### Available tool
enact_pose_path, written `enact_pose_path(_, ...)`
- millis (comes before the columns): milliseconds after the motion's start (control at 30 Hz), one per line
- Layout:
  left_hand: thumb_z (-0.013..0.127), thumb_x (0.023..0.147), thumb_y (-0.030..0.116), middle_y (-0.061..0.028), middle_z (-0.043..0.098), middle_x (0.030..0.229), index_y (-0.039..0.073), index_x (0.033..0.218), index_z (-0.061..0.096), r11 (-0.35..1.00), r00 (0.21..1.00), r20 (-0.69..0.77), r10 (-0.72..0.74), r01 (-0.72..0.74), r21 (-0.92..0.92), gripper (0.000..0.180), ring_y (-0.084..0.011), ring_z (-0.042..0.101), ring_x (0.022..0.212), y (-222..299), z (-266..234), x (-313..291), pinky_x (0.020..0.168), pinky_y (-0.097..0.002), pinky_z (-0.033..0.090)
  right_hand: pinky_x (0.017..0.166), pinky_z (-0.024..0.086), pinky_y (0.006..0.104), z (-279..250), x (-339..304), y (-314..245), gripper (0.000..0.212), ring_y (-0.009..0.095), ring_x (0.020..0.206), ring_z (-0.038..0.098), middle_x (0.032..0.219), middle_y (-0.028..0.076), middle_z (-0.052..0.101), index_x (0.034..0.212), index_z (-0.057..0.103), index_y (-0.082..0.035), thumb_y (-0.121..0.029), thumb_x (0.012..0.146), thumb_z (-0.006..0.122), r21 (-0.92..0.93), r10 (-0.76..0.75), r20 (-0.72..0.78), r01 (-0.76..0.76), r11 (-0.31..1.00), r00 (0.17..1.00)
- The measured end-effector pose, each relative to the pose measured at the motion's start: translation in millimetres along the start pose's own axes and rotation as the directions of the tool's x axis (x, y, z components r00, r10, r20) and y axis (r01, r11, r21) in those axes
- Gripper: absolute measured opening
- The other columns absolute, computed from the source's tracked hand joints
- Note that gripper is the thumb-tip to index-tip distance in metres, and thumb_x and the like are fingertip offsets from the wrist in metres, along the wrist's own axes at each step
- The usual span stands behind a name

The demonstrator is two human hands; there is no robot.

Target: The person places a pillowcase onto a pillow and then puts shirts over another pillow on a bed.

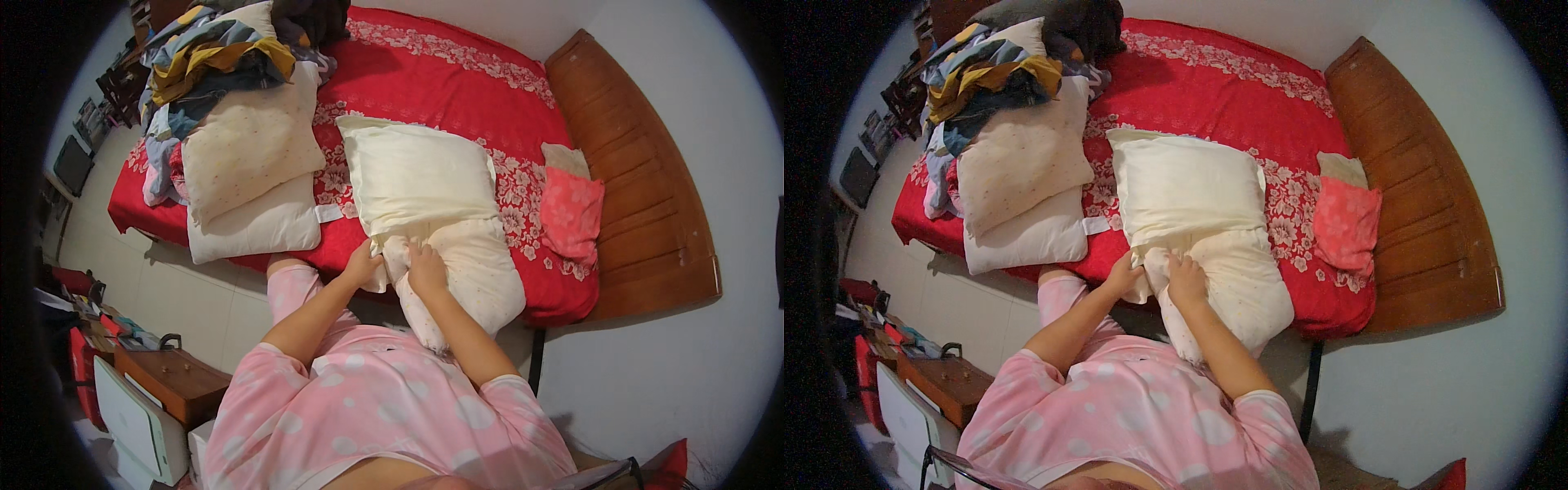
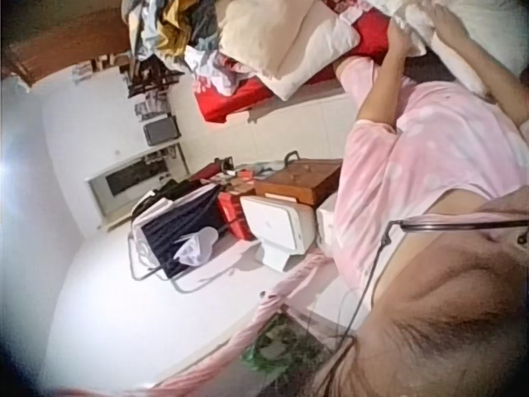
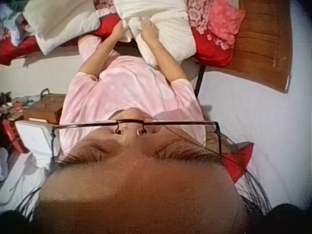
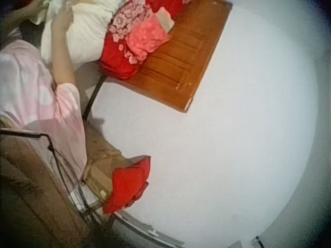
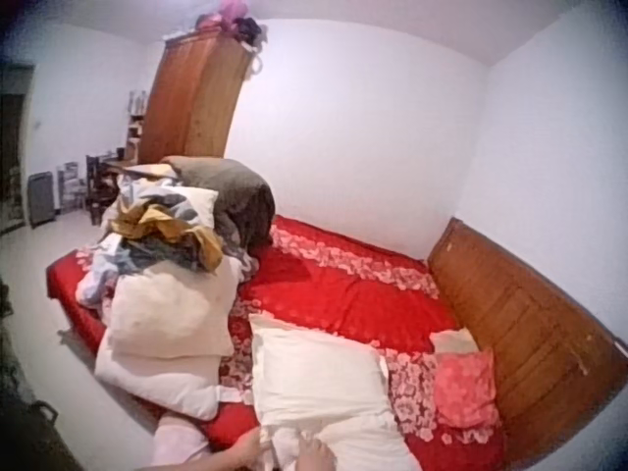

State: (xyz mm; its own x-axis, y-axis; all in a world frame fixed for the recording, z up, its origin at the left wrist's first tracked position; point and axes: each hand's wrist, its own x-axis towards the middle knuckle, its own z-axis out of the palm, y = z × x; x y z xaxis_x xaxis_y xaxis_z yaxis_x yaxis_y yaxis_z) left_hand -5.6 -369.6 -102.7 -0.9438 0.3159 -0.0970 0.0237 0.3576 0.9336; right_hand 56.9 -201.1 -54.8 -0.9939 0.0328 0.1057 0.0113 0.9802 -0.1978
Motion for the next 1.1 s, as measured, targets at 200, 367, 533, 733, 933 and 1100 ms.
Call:
enact_pose_path(200, 0.061, 0.078, 0.015, -0.0224, 0.061, 0.097, 0.0, 0.121, 0.046, 0.974, 0.984, -0.047, 0.175, -0.18, -0.14, 0.048, -0.0324, 0.062, 0.089, 26.5, 4.0, 3.9, 0.075, -0.0382, 0.048, 0.078, 0.045, 0.0414, -43.0, 16.3, 29.2, 0.028, 0.033, 0.089, 0.058, 0.091, 0.016, 0.059, 0.102, 0.053, -0.005, 0.0, 0.075, 0.054, 0.517, 0.216, -0.261, -0.052, 0.854, 0.941)
enact_pose_path(367, 0.059, 0.077, 0.016, -0.0279, 0.059, 0.092, -0.003, 0.113, 0.047, 0.968, 0.962, 0.116, 0.247, -0.24, -0.068, 0.042, -0.0402, 0.06, 0.085, 105.1, 24.2, -23.2, 0.072, -0.0431, 0.048, 0.075, 0.044, 0.0317, -90.2, 52.3, 68.8, 0.017, 0.022, 0.077, 0.054, 0.08, 0.01, 0.055, 0.091, 0.049, -0.002, -0.001, 0.076, 0.057, 0.78, 0.492, -0.478, 0.094, 0.619, 0.727)
enact_pose_path(533, 0.058, 0.078, 0.02, -0.0277, 0.059, 0.082, 0.0, 0.102, 0.045, 0.934, 0.901, 0.352, 0.253, -0.322, 0.156, 0.034, -0.0443, 0.058, 0.079, 118.0, 35.0, -59.6, 0.068, -0.0491, 0.046, 0.073, 0.043, 0.0337, -66.5, 55.8, 63.4, 0.032, 0.025, 0.077, 0.053, 0.081, 0.011, 0.053, 0.099, 0.044, -0.003, -0.001, 0.072, 0.062, 0.832, 0.565, -0.34, -0.04, 0.554, 0.752)
enact_pose_path(733, 0.062, 0.077, 0.028, -0.0231, 0.06, 0.085, 0.001, 0.1, 0.052, 0.834, 0.894, 0.387, 0.226, -0.383, 0.397, 0.037, -0.0388, 0.059, 0.078, 55.3, -13.3, -34.7, 0.069, -0.0434, 0.047, 0.074, 0.045, 0.0362, -37.0, 13.5, 18.7, 0.054, 0.027, 0.083, 0.057, 0.088, 0.012, 0.059, 0.115, 0.044, -0.005, -0.012, 0.07, 0.073, 0.722, 0.384, -0.003, -0.264, 0.64, 0.923)
enact_pose_path(933, 0.065, 0.073, 0.021, -0.0206, 0.054, 0.101, 0.001, 0.107, 0.051, 0.887, 0.946, 0.008, 0.325, -0.308, 0.344, 0.042, -0.0344, 0.054, 0.098, 74.8, -12.2, -7.7, 0.082, -0.0377, 0.045, 0.078, 0.049, 0.036, -20.8, -5.5, 15.5, 0.048, 0.026, 0.09, 0.06, 0.098, 0.011, 0.063, 0.114, 0.05, -0.006, -0.02, 0.073, 0.072, 0.543, 0.195, -0.138, -0.091, 0.835, 0.971)
enact_pose_path(1100, 0.061, 0.076, 0.016, -0.0178, 0.057, 0.1, 0.004, 0.105, 0.052, 0.853, 0.957, 0.077, 0.278, -0.283, 0.439, 0.033, -0.0342, 0.057, 0.093, 76.7, 2.1, 9.1, 0.079, -0.0396, 0.048, 0.08, 0.048, 0.0362, -20.4, -17.7, 20.0, 0.039, 0.026, 0.092, 0.06, 0.101, 0.011, 0.063, 0.112, 0.051, -0.006, -0.019, 0.078, 0.067, 0.6, 0.178, -0.151, -0.053, 0.798, 0.972)
